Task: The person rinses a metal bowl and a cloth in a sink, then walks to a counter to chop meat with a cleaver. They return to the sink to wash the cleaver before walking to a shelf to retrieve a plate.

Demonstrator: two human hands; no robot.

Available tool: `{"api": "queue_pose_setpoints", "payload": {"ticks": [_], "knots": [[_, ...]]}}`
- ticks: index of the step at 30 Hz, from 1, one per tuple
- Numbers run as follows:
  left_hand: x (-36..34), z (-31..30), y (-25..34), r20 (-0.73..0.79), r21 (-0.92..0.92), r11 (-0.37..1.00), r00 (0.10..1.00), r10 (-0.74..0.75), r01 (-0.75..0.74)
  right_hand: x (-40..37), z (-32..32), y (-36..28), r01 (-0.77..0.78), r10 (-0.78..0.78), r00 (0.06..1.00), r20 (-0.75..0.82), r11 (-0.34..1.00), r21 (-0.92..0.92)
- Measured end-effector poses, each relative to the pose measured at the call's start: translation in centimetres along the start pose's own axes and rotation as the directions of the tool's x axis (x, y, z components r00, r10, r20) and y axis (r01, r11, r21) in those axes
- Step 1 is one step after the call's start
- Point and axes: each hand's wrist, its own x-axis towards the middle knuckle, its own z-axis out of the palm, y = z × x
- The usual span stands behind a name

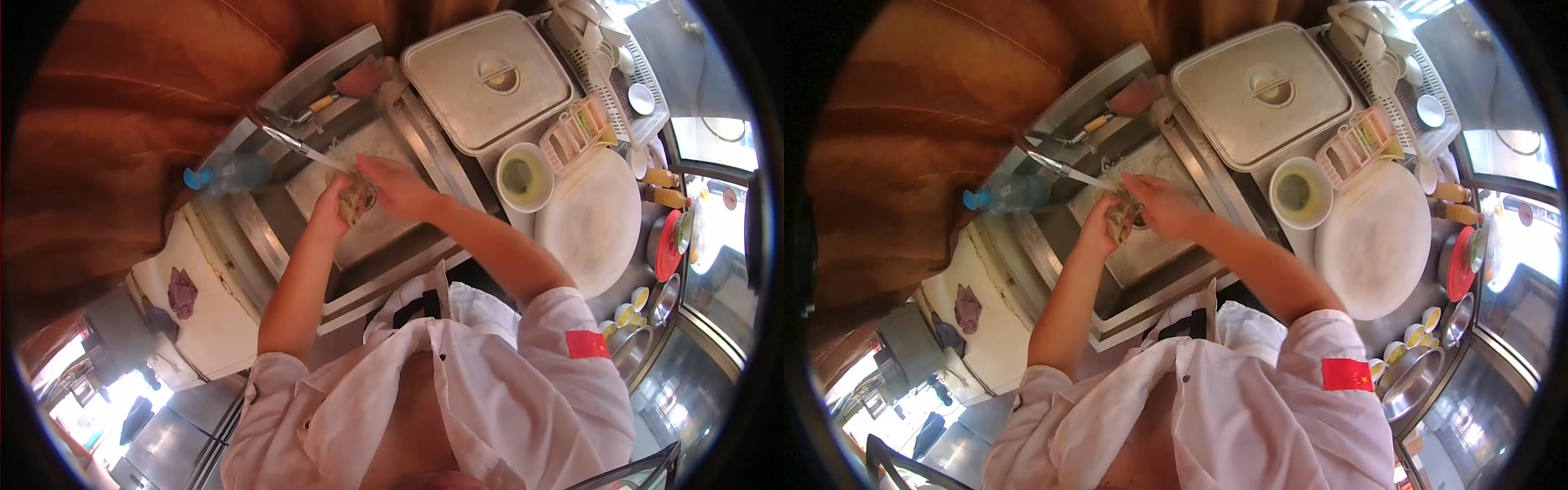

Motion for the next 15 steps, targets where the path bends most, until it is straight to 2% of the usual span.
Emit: {"api": "queue_pose_setpoints", "payload": {"ticks": [1, 2, 3, 4, 5, 6, 7, 8, 9, 10, 11, 12, 13, 14, 15], "knots": [[-0.8, -0.4, -0.1, -0.024, -0.02, 0.995, 0.994, -0.103, 0.102, -0.6, -1.6, -0.6, -0.005, 0.005, 1.0, 0.0, 1.0, 0.007], [-1.8, -0.8, -0.4, -0.033, -0.016, 0.994, 0.993, -0.11, 0.109, -1.1, -2.9, -1.4, 0.156, -0.142, 0.985, 0.1, 0.977, -0.143], [-2.9, -1.2, -0.7, 0.079, -0.007, 0.985, 0.982, -0.172, 0.173, -1.2, -3.9, -2.4, 0.322, -0.268, 0.938, 0.218, 0.907, -0.272], [-3.8, -1.2, -0.8, 0.194, 0.011, 0.972, 0.953, -0.232, 0.234, -0.9, -5.0, -3.6, 0.315, -0.264, 0.941, 0.21, 0.91, -0.271], [-5.1, -0.8, -1.0, 0.191, 0.017, 0.97, 0.952, -0.24, 0.241, -0.7, -6.1, -4.9, 0.393, -0.317, 0.903, 0.289, 0.882, -0.262], [-6.6, -0.4, -1.2, 0.322, 0.051, 0.956, 0.902, -0.289, 0.288, -1.0, -6.4, -5.6, 0.465, -0.363, 0.857, 0.366, 0.851, -0.244], [-7.7, 0.2, -1.2, 0.445, 0.089, 0.94, 0.831, -0.334, 0.329, -0.9, -6.0, -5.6, 0.455, -0.356, 0.862, 0.36, 0.857, -0.243], [-8.2, 0.8, -1.2, 0.44, 0.095, 0.936, 0.829, -0.346, 0.34, -0.3, -5.5, -5.4, 0.551, -0.475, 0.819, 0.322, 0.808, -0.21], [-8.5, 1.4, -1.3, 0.516, 0.152, 0.902, 0.746, -0.421, 0.404, 0.2, -5.0, -5.2, 0.64, -0.585, 0.762, 0.277, 0.747, -0.182], [-8.9, 1.7, -1.4, 0.58, 0.212, 0.862, 0.651, -0.49, 0.46, 0.3, -4.5, -5.3, 0.629, -0.578, 0.771, 0.269, 0.757, -0.177], [-9.1, 1.9, -1.4, 0.572, 0.217, 0.855, 0.648, -0.502, 0.471, 0.6, -4.1, -5.4, 0.591, -0.53, 0.77, 0.354, 0.802, -0.085], [-9.2, 2.0, -1.1, 0.554, 0.301, 0.859, 0.657, -0.511, 0.414, 0.8, -3.8, -5.4, 0.543, -0.488, 0.754, 0.44, 0.84, 0.002], [-9.2, 2.0, -0.9, 0.538, 0.383, 0.854, 0.667, -0.516, 0.352, 0.9, -3.6, -5.7, 0.538, -0.485, 0.759, 0.435, 0.843, 0.001], [-9.3, 2.0, -0.6, 0.535, 0.389, 0.85, 0.664, -0.523, 0.356, 1.1, -3.5, -6.0, 0.547, -0.475, 0.756, 0.451, 0.837, -0.036], [-9.3, 1.9, -0.3, 0.455, 0.423, 0.845, 0.73, -0.511, 0.328, 1.4, -3.5, -6.3, 0.555, -0.462, 0.753, 0.469, 0.828, -0.075]]}}
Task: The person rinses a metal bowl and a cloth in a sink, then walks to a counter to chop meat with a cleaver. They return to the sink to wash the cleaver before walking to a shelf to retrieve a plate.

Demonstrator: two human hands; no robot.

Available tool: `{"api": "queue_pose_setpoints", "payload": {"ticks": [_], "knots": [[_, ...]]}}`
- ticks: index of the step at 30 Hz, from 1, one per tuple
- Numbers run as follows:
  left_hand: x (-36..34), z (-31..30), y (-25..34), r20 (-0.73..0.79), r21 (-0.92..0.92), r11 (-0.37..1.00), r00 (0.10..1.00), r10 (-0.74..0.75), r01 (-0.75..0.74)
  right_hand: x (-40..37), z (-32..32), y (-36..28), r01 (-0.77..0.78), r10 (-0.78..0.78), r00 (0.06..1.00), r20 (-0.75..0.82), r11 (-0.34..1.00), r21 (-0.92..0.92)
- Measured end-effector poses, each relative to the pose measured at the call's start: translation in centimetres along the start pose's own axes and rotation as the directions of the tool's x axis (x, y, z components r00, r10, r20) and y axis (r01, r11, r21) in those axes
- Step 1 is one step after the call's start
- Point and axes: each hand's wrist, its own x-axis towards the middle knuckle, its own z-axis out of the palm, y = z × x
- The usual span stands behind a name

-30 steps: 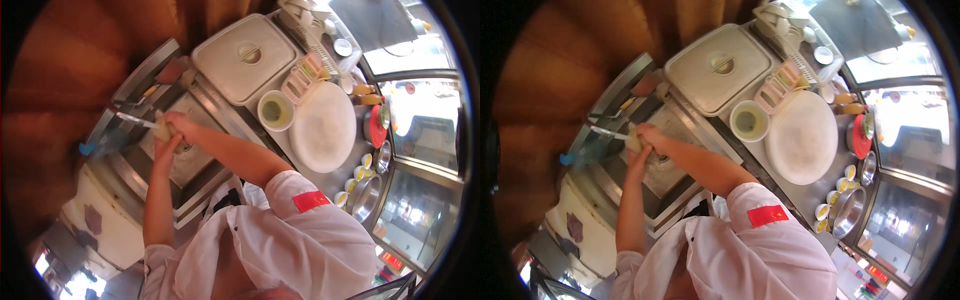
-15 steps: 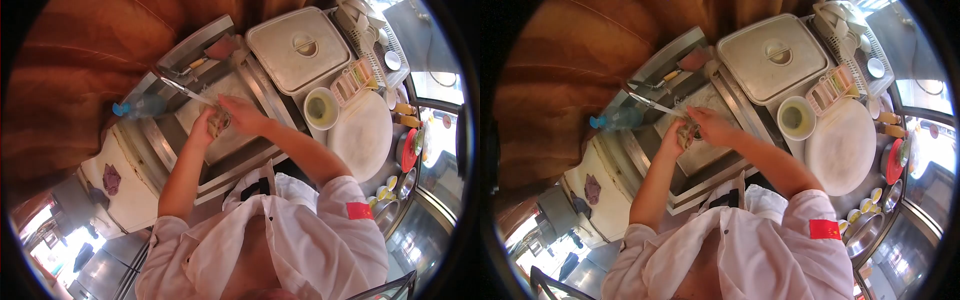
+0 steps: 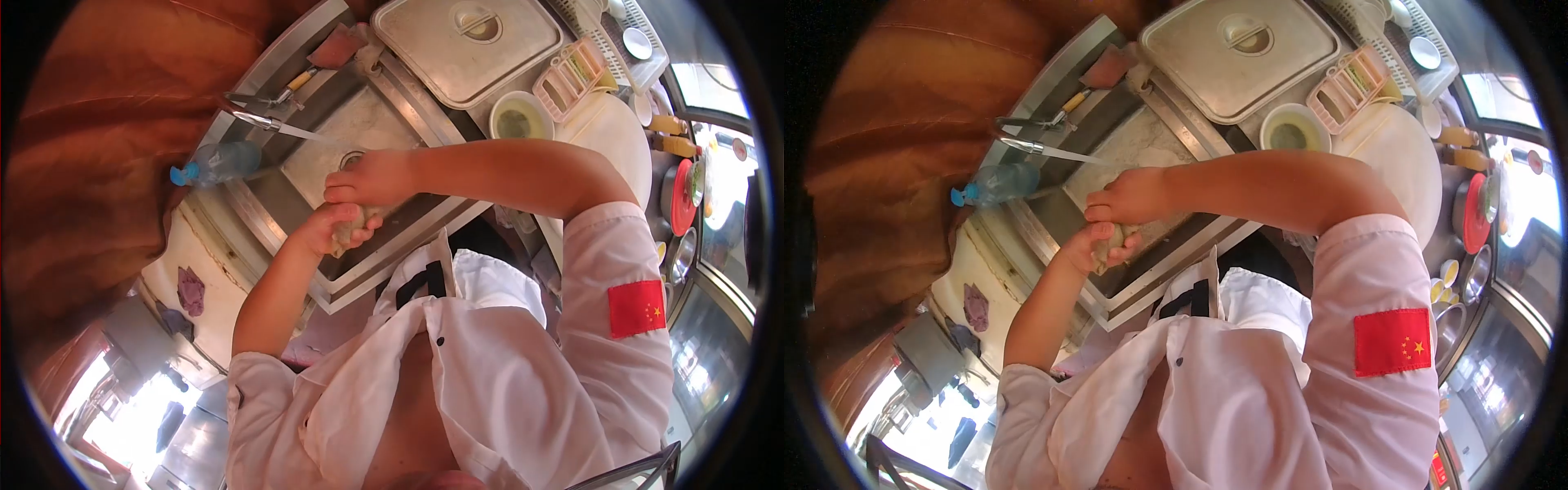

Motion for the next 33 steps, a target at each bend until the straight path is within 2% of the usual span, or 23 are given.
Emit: {"api": "queue_pose_setpoints", "payload": {"ticks": [1, 2, 4, 5, 6, 7, 9, 10, 12, 14, 16, 17, 19, 20, 22, 24, 26, 28, 29, 30, 31, 32, 33], "knots": [[0.0, -0.1, 0.2, -0.102, 0.045, 0.999, 0.995, 0.004, 0.001, 0.2, 0.4, 0.3, -0.007, 0.007, 1.0, -0.003, 1.0, -0.002], [0.1, -0.2, 0.3, -0.099, 0.047, 0.999, 0.995, -0.003, 0.007, 0.4, 0.7, 0.6, -0.019, 0.019, 1.0, -0.015, 0.998, -0.057], [0.6, -0.6, 0.6, -0.235, 0.219, 0.972, 0.962, 0.139, -0.087, 0.7, 1.1, 0.7, -0.035, 0.032, 0.999, -0.026, 0.993, -0.112], [1.0, -0.8, 0.7, -0.232, 0.22, 0.972, 0.963, 0.137, -0.085, 0.9, 1.1, 0.7, -0.089, 0.097, 0.994, 0.053, 0.986, -0.14], [1.5, -1.2, 0.8, -0.269, 0.338, 0.94, 0.951, 0.15, -0.052, 1.0, 1.0, 0.6, -0.14, 0.163, 0.978, 0.129, 0.975, -0.173], [1.8, -1.5, 0.7, -0.303, 0.45, 0.893, 0.938, 0.167, -0.014, 1.0, 1.5, 0.7, -0.143, 0.166, 0.978, 0.129, 0.974, -0.175], [2.6, -2.0, 0.4, -0.341, 0.506, 0.862, 0.922, 0.184, 0.015, 1.0, 2.5, 0.8, -0.241, 0.279, 0.943, 0.181, 0.948, -0.206], [3.0, -2.2, 0.2, -0.38, 0.554, 0.831, 0.903, 0.202, 0.047, 1.1, 2.6, 0.9, -0.245, 0.283, 0.942, 0.179, 0.946, -0.211], [3.7, -2.3, -0.1, -0.372, 0.571, 0.82, 0.898, 0.233, 0.024, 1.1, 2.8, 1.0, -0.335, 0.399, 0.846, 0.353, 0.914, -0.231], [4.5, -2.7, -0.8, -0.37, 0.584, 0.812, 0.891, 0.263, 0.003, 0.7, 3.6, 1.0, -0.376, 0.443, 0.822, 0.357, 0.894, -0.242], [5.6, -3.5, -1.6, -0.522, 0.703, 0.693, 0.777, 0.351, 0.158, 0.4, 4.7, 1.5, -0.415, 0.486, 0.798, 0.356, 0.872, -0.259], [6.2, -4.7, -2.3, -0.518, 0.708, 0.689, 0.779, 0.354, 0.158, 0.2, 6.1, 2.1, -0.456, 0.521, 0.784, 0.338, 0.852, -0.256], [7.3, -5.9, -3.3, -0.306, 0.903, 0.43, 0.679, 0.667, -0.015, 0.0, 7.6, 2.6, -0.5, 0.56, 0.767, 0.314, 0.828, -0.255], [7.3, -5.6, -3.4, -0.303, 0.905, 0.425, 0.68, 0.668, -0.015, -0.1, 8.2, 2.7, -0.53, 0.588, 0.734, 0.34, 0.809, -0.255], [6.8, -4.6, -3.5, -0.413, 0.879, 0.13, 0.594, 0.691, 0.459, -0.3, 8.5, 2.6, -0.558, 0.615, 0.702, 0.36, 0.789, -0.258], [6.5, -3.5, -3.8, -0.397, 0.873, 0.088, 0.594, 0.7, 0.48, -0.7, 8.0, 1.9, -0.649, 0.642, 0.668, 0.377, 0.75, -0.128], [6.2, -3.3, -3.9, -0.378, 0.866, 0.045, 0.594, 0.71, 0.498, -0.4, 6.9, 1.7, -0.67, 0.656, 0.641, 0.399, 0.731, -0.125], [5.2, -4.2, -3.8, -0.461, 0.887, 0.354, 0.586, 0.666, 0.296, -0.8, 6.4, 0.9, -0.696, 0.67, 0.609, 0.423, 0.708, -0.119], [4.2, -4.1, -3.3, -0.459, 0.888, 0.354, 0.588, 0.666, 0.293, -1.7, 6.3, 0.0, -0.524, 0.549, 0.822, 0.149, 0.833, -0.178], [2.8, -4.1, -2.8, -0.563, 0.705, 0.7, 0.691, 0.453, 0.116, -2.3, 6.1, -0.6, -0.342, 0.322, 0.939, -0.116, 0.895, -0.287], [1.8, -3.5, -2.7, -0.548, 0.366, 0.93, 0.807, 0.221, -0.006, -2.4, 5.4, -0.9, -0.345, 0.324, 0.939, -0.117, 0.895, -0.284], [1.1, -2.7, -3.3, -0.548, 0.368, 0.93, 0.809, 0.214, 0.003, -2.5, 4.3, -1.2, -0.11, 0.036, 0.979, -0.202, 0.924, -0.367], [0.4, -1.8, -3.8, -0.502, 0.269, 0.954, 0.827, 0.255, -0.13, -2.8, 3.2, -1.5, 0.114, -0.257, 0.933, -0.252, 0.875, -0.47]]}}
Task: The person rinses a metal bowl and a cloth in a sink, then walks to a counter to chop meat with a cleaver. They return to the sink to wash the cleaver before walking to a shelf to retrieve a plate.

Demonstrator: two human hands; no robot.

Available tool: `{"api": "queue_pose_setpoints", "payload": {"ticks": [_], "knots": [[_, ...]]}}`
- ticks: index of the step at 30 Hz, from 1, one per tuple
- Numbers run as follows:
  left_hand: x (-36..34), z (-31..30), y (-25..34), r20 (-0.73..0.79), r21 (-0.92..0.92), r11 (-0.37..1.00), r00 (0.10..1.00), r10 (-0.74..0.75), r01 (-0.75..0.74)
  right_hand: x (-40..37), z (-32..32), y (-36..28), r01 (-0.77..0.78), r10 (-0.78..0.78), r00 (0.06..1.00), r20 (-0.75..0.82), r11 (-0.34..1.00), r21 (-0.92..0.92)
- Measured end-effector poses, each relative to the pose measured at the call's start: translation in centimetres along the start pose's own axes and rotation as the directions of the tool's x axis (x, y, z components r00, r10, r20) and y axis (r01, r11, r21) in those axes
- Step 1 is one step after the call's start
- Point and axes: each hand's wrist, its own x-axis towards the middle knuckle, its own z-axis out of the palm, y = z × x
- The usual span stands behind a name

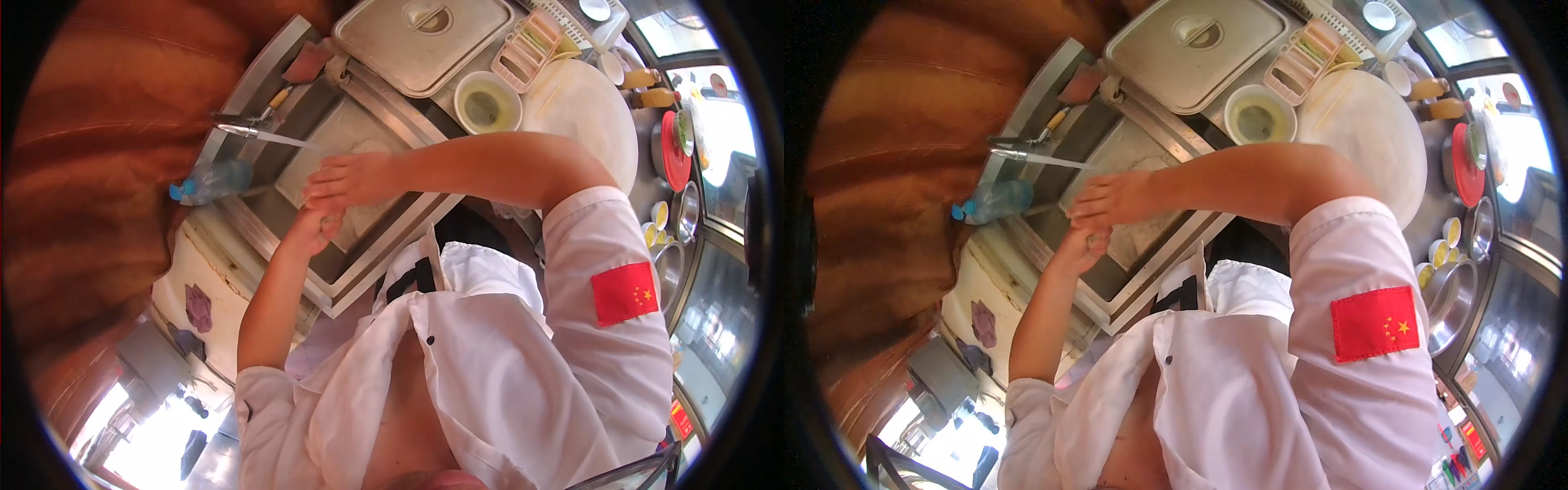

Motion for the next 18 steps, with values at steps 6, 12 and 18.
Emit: {"api": "queue_pose_setpoints", "payload": {"ticks": [6, 12, 18], "knots": [[-4.5, 1.0, 2.8, 0.386, -0.015, 0.989, 0.913, -0.132, 0.149, 4.1, -3.9, -0.8, -0.028, 0.01, 0.99, 0.14, 0.992, 0.125], [-5.6, 3.0, 4.8, 0.228, 0.218, 0.975, 0.969, -0.091, 0.041, 7.3, -4.7, -1.2, -0.254, 0.152, 0.853, 0.499, 0.957, 0.142], [-2.7, 3.5, 3.3, 0.011, 0.362, 0.932, 1.0, -0.009, 0.004, 6.1, -0.4, -0.6, -0.391, 0.298, 0.729, 0.617, 0.92, 0.018]]}}
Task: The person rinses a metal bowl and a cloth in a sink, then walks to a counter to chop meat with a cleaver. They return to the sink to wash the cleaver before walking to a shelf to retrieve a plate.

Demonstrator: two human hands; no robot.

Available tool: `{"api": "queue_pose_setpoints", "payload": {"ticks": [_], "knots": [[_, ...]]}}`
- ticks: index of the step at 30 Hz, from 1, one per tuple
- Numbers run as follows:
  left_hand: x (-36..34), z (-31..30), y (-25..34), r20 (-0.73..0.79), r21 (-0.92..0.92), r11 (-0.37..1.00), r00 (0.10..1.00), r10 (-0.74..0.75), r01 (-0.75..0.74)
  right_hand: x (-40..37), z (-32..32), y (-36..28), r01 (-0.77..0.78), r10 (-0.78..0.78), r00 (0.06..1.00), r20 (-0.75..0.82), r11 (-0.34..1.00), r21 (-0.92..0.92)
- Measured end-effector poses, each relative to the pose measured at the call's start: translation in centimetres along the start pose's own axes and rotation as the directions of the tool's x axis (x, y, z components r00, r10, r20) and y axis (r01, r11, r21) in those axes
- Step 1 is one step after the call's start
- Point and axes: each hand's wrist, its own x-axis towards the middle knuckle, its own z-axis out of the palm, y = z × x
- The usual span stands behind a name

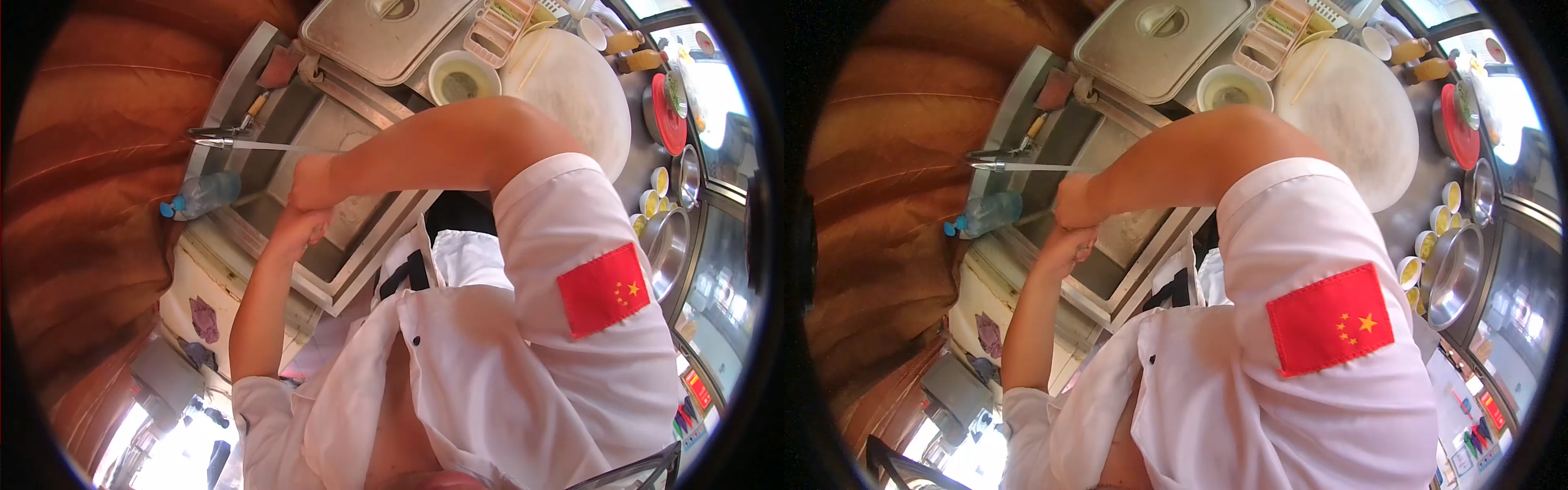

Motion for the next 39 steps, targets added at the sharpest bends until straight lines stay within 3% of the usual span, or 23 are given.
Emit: {"api": "queue_pose_setpoints", "payload": {"ticks": [2, 4, 5, 7, 11, 13, 14, 15, 16, 17, 18, 19, 21, 22, 23, 24, 25, 27, 29, 31, 33, 37, 39], "knots": [[1.4, -0.3, -1.1, -0.05, 0.029, 1.0, 0.999, 0.014, -0.013, 0.0, 0.4, 0.4, -0.033, 0.033, 0.999, 0.042, 0.999, 0.006], [2.7, -1.0, -1.8, -0.124, 0.18, 0.983, 0.991, 0.046, -0.023, 0.5, 1.4, 1.2, -0.067, 0.066, 0.994, 0.083, 0.998, 0.01], [3.0, -0.8, -1.9, -0.124, 0.178, 0.984, 0.991, 0.043, -0.02, 1.1, 2.7, 1.4, -0.15, 0.142, 0.982, 0.123, 0.987, 0.058], [3.8, -0.2, -1.8, -0.262, 0.457, 0.885, 0.939, 0.224, -0.084, 1.6, 4.0, 2.1, -0.23, 0.213, 0.963, 0.162, 0.968, 0.097], [5.4, -1.4, -3.9, -0.289, 0.51, 0.836, 0.876, 0.387, -0.201, 0.7, 3.6, 2.3, -0.248, 0.23, 0.953, 0.196, 0.966, 0.072], [6.0, -2.7, -5.1, -0.229, 0.705, 0.652, 0.78, 0.582, -0.279, 0.1, 3.4, 2.4, -0.271, 0.236, 0.94, 0.244, 0.955, 0.121], [5.0, -3.2, -4.4, -0.229, 0.706, 0.652, 0.781, 0.581, -0.278, -0.4, 4.1, 2.5, -0.221, 0.207, 0.971, 0.118, 0.969, 0.113], [3.6, -3.9, -3.6, -0.261, 0.361, 0.926, 0.942, 0.211, -0.107, -0.8, 4.6, 2.7, -0.171, 0.173, 0.985, -0.009, 0.98, 0.097], [2.6, -4.3, -3.0, -0.128, -0.017, 0.986, 0.978, -0.167, 0.166, -1.3, 4.6, 2.9, -0.171, 0.173, 0.985, -0.009, 0.981, 0.095], [2.3, -4.4, -3.2, -0.129, -0.018, 0.986, 0.977, -0.168, 0.167, -1.6, 4.6, 2.9, 0.033, -0.039, 0.951, -0.307, 0.999, -0.026], [1.7, -4.7, -3.4, 0.04, -0.19, 0.967, 0.986, -0.162, 0.167, -1.7, 4.6, 2.8, 0.195, -0.273, 0.791, -0.547, 0.961, -0.197], [1.4, -4.9, -3.5, 0.205, -0.352, 0.918, 0.972, -0.116, 0.184, -1.7, 3.9, 2.4, 0.198, -0.277, 0.79, -0.548, 0.96, -0.2], [0.0, -3.6, -2.8, 0.253, -0.376, 0.907, 0.963, -0.095, 0.188, -2.2, 1.5, 0.3, 0.276, -0.382, 0.642, -0.664, 0.924, -0.265], [-0.5, -3.0, -2.4, 0.301, -0.401, 0.895, 0.951, -0.075, 0.197, -2.4, 0.1, -0.7, 0.275, -0.381, 0.644, -0.664, 0.925, -0.264], [-0.6, -2.8, -2.0, 0.304, -0.401, 0.894, 0.95, -0.075, 0.199, -2.5, -1.2, -1.5, 0.254, -0.266, 0.875, -0.405, 0.963, -0.086], [-0.7, -2.8, -1.8, 0.314, -0.29, 0.939, 0.945, -0.089, 0.185, -2.4, -2.0, -2.0, 0.166, -0.161, 0.984, -0.074, 0.983, 0.074], [-0.9, -2.8, -1.7, 0.32, -0.178, 0.969, 0.941, -0.108, 0.172, -1.9, -1.6, -2.4, 0.167, -0.162, 0.984, -0.075, 0.983, 0.08], [-0.9, -2.8, -1.5, 0.285, -0.148, 0.975, 0.951, -0.116, 0.164, -0.8, -1.1, -2.6, 0.025, -0.022, 1.0, -0.017, 0.979, 0.2], [-0.4, -2.6, -1.3, 0.257, -0.116, 0.982, 0.959, -0.118, 0.152, -0.1, -0.8, -2.2, 0.03, -0.031, 1.0, 0.002, 0.977, 0.211], [0.2, -2.6, -1.5, 0.158, -0.14, 0.99, 0.987, -0.002, 0.025, 0.4, -0.7, -1.7, 0.038, -0.044, 0.999, 0.022, 0.973, 0.226], [0.7, -1.8, -1.2, 0.072, -0.107, 0.993, 0.996, 0.052, -0.044, 0.7, -1.1, -1.0, 0.005, -0.033, 0.984, 0.176, 0.987, 0.158], [2.3, -1.4, -2.0, -0.115, -0.013, 0.986, 0.98, 0.161, -0.163, 2.2, 1.2, 0.3, -0.03, 0.015, 0.992, 0.122, 0.992, 0.125], [2.9, -1.5, -2.3, -0.15, -0.003, 0.987, 0.976, 0.156, -0.158, 2.9, 1.9, 0.6, -0.019, 0.017, 0.993, 0.12, 1.0, 0.012]]}}
